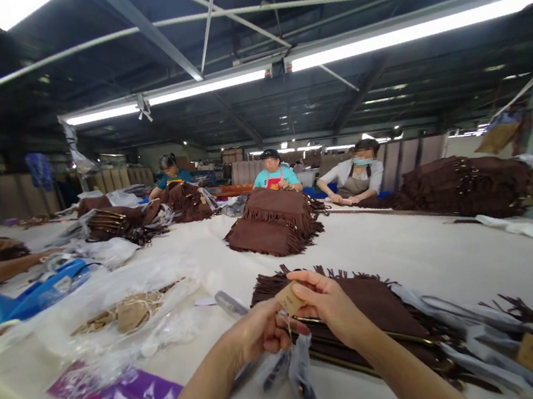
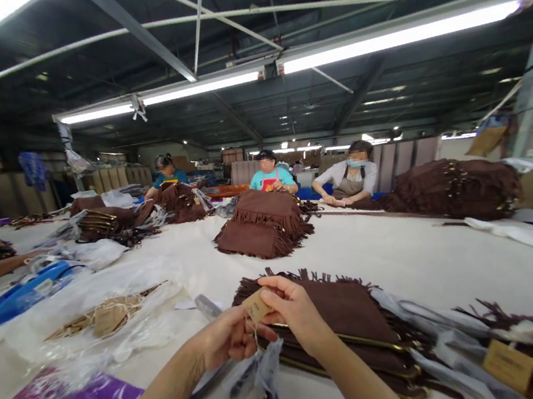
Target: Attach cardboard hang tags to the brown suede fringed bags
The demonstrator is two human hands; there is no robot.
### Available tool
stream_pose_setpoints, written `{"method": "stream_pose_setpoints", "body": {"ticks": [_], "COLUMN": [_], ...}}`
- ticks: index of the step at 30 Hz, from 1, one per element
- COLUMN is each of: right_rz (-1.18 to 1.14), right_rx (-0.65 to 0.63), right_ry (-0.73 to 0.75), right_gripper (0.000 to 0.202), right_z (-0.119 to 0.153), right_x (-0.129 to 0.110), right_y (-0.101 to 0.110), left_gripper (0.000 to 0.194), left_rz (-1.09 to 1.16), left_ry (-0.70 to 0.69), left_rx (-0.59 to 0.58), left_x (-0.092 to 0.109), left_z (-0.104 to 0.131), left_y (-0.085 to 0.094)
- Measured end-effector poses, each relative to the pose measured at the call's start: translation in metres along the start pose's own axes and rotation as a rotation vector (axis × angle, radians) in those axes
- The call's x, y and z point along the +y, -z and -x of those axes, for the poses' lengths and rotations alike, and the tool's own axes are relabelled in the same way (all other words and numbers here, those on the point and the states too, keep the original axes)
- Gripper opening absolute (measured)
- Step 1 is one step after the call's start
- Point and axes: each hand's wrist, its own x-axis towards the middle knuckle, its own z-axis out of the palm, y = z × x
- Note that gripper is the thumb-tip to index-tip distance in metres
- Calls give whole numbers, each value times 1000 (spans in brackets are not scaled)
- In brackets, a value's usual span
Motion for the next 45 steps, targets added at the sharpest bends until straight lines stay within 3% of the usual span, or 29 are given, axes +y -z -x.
{"method": "stream_pose_setpoints", "body": {"ticks": [2,5,9,15,17,20,22,24,26,29,32,34,39,45], "right_rz": [-31,-78,-97,113,351,672,678,553,414,338,376,401,430,376], "right_rx": [0,-8,-49,-292,-293,-101,-36,-112,-187,-141,-70,-32,-12,-67], "right_ry": [-2,-29,-96,-302,-257,-27,85,75,-29,-110,-46,-34,-50,-80], "right_gripper": [53,52,48,38,37,21,10,23,23,19,23,29,35,40], "right_z": [4,13,32,66,71,72,72,71,68,58,43,34,29,31], "right_x": [1,1,0,8,9,9,8,9,14,27,40,46,50,44], "right_y": [9,26,54,78,76,62,47,29,16,12,27,42,65,62], "left_gripper": [54,43,33,14,11,13,14,14,14,18,17,8,7,18], "left_rz": [62,23,-32,-451,-604,-750,-763,-725,-669,-679,-1005,-1228,-1266,-1135], "left_ry": [27,19,1,-168,-220,-283,-300,-332,-341,-325,-319,-250,-209,-251], "left_rx": [-38,41,118,150,144,178,196,206,196,238,467,549,492,507], "left_x": [-14,-28,-32,-24,-23,-22,-22,-22,-21,-19,-24,-30,-41,-42], "left_z": [-3,-5,-2,8,10,12,12,9,5,-4,-15,-23,-39,-43], "left_y": [-3,-2,4,-4,-15,-33,-41,-44,-39,-23,-4,6,20,28]}}
